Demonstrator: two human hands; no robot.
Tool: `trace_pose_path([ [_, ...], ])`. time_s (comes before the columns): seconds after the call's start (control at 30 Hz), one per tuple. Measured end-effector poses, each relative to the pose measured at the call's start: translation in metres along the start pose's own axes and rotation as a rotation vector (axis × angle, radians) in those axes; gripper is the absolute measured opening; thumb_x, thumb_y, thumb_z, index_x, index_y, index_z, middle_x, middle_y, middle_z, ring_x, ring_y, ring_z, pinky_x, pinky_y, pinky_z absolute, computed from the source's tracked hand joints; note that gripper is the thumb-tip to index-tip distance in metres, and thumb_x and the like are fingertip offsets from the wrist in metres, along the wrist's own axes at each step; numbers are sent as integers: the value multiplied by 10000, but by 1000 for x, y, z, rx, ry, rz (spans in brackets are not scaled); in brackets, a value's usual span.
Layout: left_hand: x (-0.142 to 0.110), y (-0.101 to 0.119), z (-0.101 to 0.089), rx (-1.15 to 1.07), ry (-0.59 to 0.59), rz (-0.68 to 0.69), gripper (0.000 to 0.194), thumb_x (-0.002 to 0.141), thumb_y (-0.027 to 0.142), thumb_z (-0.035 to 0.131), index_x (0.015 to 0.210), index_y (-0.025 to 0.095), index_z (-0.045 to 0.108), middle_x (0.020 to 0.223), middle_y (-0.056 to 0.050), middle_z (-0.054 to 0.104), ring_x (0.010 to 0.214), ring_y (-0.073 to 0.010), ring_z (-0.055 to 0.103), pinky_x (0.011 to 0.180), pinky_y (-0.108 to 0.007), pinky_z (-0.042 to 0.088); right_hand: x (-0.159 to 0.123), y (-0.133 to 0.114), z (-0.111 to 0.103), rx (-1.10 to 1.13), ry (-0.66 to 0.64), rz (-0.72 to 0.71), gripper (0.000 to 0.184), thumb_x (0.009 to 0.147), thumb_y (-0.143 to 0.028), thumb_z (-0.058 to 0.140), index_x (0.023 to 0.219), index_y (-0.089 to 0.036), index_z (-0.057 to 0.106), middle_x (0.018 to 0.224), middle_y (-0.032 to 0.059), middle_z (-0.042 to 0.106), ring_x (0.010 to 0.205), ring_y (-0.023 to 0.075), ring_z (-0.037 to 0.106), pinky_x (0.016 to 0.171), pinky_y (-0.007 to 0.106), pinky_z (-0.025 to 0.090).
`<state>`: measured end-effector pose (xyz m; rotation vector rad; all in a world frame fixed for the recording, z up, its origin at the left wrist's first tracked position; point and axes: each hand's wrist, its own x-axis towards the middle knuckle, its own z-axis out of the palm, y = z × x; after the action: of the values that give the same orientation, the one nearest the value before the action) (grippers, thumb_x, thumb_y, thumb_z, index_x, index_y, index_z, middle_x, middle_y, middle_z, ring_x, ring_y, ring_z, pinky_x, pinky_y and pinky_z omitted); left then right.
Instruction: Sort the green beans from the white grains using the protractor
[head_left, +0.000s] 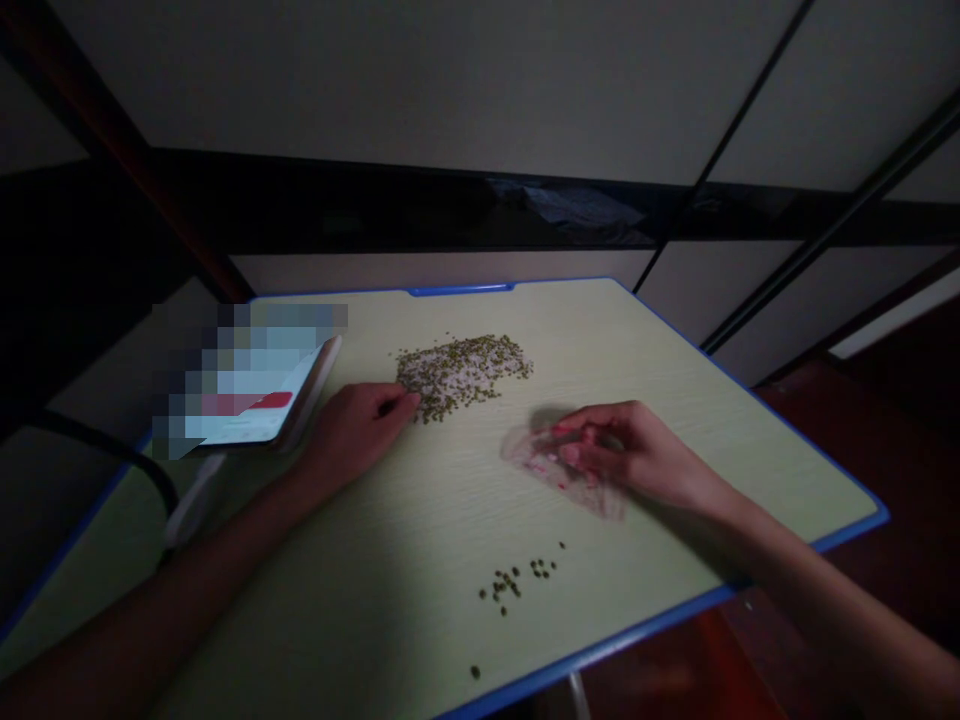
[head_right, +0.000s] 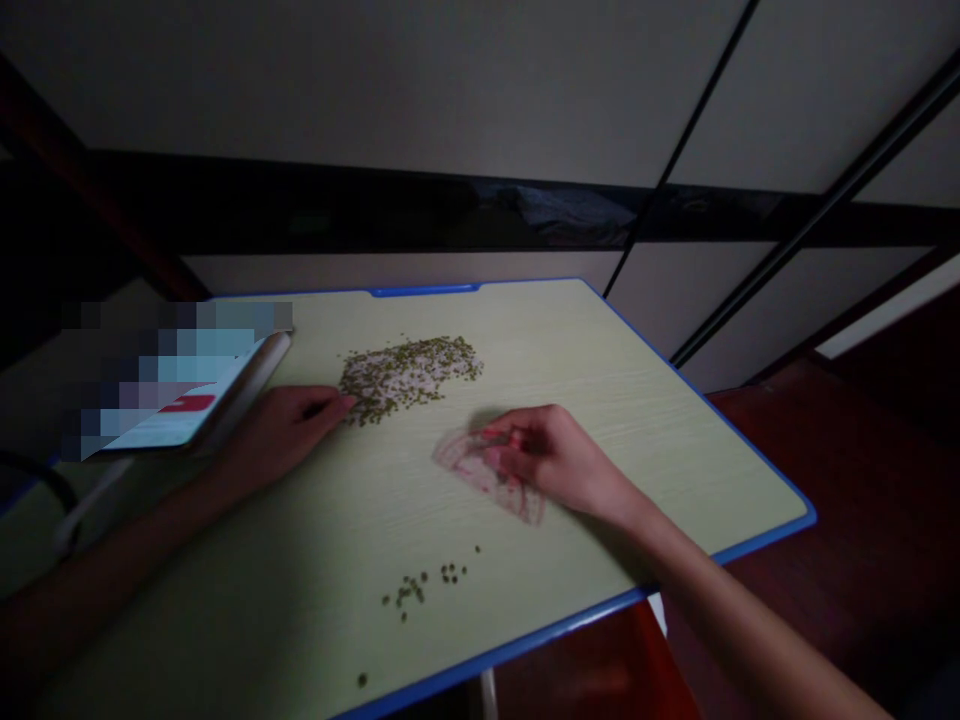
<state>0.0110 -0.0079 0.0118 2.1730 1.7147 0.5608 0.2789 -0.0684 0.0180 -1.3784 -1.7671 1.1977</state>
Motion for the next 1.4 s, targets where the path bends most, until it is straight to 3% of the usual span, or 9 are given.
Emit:
trace_pose_path([
  [0.13,1,0,0,-8,16,22,350,759,384,392,473,195,318,451,49,321,486,-106,355,503,-241,217,-35,13,-10,8,173,172,266,678,-336,653,835,-124,618,545,33,591,436,105,486,401,238,361],
  [0.27,1,-2,2,-25,43,51,353,757,387,396,472,194,319,457,51,307,486,-103,348,501,-239,211,-50,8,2,-8,228,236,277,654,-390,629,752,-138,567,522,35,589,411,107,483,390,228,333],
  [0.73,-2,-1,2,-28,67,43,344,742,382,409,465,199,319,454,49,299,484,-105,335,496,-252,180,-35,-22,71,-5,121,128,115,699,-217,581,745,-113,594,502,-2,555,409,67,431,390,188,276],
  [0.9,-1,-1,2,-15,72,33,344,745,377,409,464,200,323,457,47,301,491,-108,337,502,-256,182,-30,-28,77,-197,59,-30,164,756,-212,559,844,-108,652,565,21,600,461,92,464,441,214,336],
  [1.0,-1,-1,3,-11,73,38,341,745,379,411,466,198,335,458,46,310,495,-109,336,502,-255,182,-24,-31,72,-278,-20,-182,210,802,-177,521,946,-120,662,823,85,686,668,153,589,614,272,445],
  [1.1,-1,-2,3,-4,71,43,341,746,378,413,467,196,339,453,46,311,492,-108,331,501,-255,179,-20,-32,68,-281,-98,-290,240,835,-165,490,1010,-138,651,993,96,678,856,184,616,759,307,462],
  [1.27,-2,-1,3,-10,67,29,337,744,376,412,468,197,337,453,45,304,488,-109,327,497,-256,169,-23,-30,70,-326,-186,-412,229,852,-187,497,1012,-152,657,1007,84,676,930,180,601,810,300,444],
  [1.4,-2,0,2,-7,60,25,336,745,370,407,466,200,328,458,43,304,493,-112,327,498,-260,170,-30,-32,70,-349,-251,-421,228,871,-213,485,1017,-165,653,981,69,680,911,176,593,822,307,417],
])
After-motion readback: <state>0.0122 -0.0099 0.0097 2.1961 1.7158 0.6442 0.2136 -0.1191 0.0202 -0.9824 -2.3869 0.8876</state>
